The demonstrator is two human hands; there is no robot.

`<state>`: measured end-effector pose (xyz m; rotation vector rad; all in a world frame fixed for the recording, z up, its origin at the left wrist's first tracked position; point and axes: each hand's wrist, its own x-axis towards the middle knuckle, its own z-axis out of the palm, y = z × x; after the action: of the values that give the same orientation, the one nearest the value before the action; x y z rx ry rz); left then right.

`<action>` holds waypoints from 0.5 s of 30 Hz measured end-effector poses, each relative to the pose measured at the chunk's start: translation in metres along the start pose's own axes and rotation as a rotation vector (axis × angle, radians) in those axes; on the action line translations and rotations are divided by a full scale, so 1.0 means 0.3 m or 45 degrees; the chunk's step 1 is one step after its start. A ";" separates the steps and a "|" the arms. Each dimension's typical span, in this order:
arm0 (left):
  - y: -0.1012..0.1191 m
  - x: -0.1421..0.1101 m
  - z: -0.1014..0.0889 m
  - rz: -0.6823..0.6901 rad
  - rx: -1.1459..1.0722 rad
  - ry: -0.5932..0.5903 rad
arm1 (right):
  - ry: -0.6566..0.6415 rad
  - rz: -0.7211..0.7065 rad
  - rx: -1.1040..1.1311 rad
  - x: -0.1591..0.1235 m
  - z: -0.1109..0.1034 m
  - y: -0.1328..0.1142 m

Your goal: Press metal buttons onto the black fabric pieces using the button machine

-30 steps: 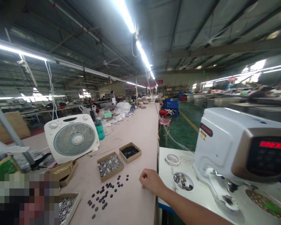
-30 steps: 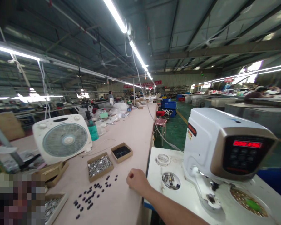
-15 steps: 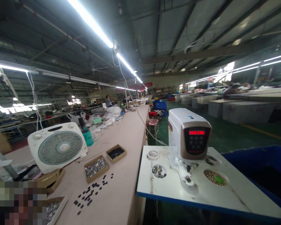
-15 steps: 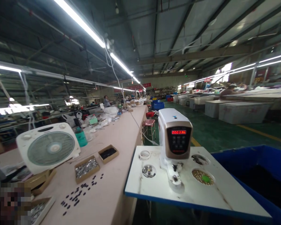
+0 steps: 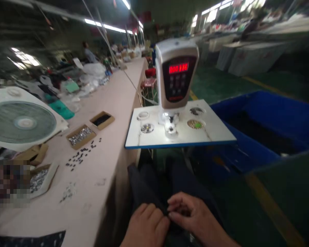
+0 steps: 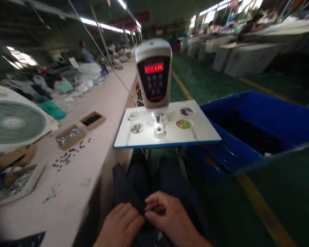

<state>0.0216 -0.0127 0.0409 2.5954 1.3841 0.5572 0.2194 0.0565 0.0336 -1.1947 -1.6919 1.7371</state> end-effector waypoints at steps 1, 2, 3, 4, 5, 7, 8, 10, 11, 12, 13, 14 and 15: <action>0.013 -0.014 -0.004 0.007 0.059 0.068 | 0.005 -0.005 0.055 -0.016 0.008 -0.007; 0.024 -0.021 -0.013 -0.002 0.072 0.083 | 0.005 -0.011 0.093 -0.029 0.013 -0.015; 0.034 -0.024 -0.027 -0.001 0.078 0.110 | 0.004 -0.015 0.113 -0.040 0.015 -0.022; 0.042 -0.023 -0.042 0.003 0.069 0.117 | 0.001 -0.023 0.121 -0.048 0.016 -0.028; 0.049 -0.019 -0.058 0.011 0.058 0.126 | -0.004 -0.034 0.123 -0.056 0.016 -0.034; 0.060 -0.013 -0.081 0.036 0.056 0.158 | -0.017 -0.071 0.120 -0.069 0.014 -0.041; 0.063 -0.013 -0.088 0.041 0.058 0.172 | -0.020 -0.094 0.118 -0.073 0.013 -0.043; 0.067 -0.017 -0.093 0.046 0.057 0.197 | -0.029 -0.133 0.102 -0.079 0.013 -0.044; 0.067 -0.021 -0.093 0.046 0.049 0.206 | -0.033 -0.142 0.089 -0.081 0.013 -0.044; 0.067 -0.025 -0.093 0.044 0.037 0.217 | -0.035 -0.145 0.077 -0.082 0.013 -0.043; 0.067 -0.029 -0.093 0.042 0.024 0.223 | -0.036 -0.145 0.066 -0.083 0.014 -0.042; 0.066 -0.034 -0.093 0.041 0.009 0.233 | -0.038 -0.142 0.055 -0.084 0.014 -0.041; 0.066 -0.037 -0.093 0.041 -0.004 0.243 | -0.040 -0.140 0.043 -0.085 0.015 -0.039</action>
<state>0.0203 -0.0341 0.0697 2.6244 1.3950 0.8307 0.2264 0.0356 0.0514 -1.0446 -1.7066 1.7191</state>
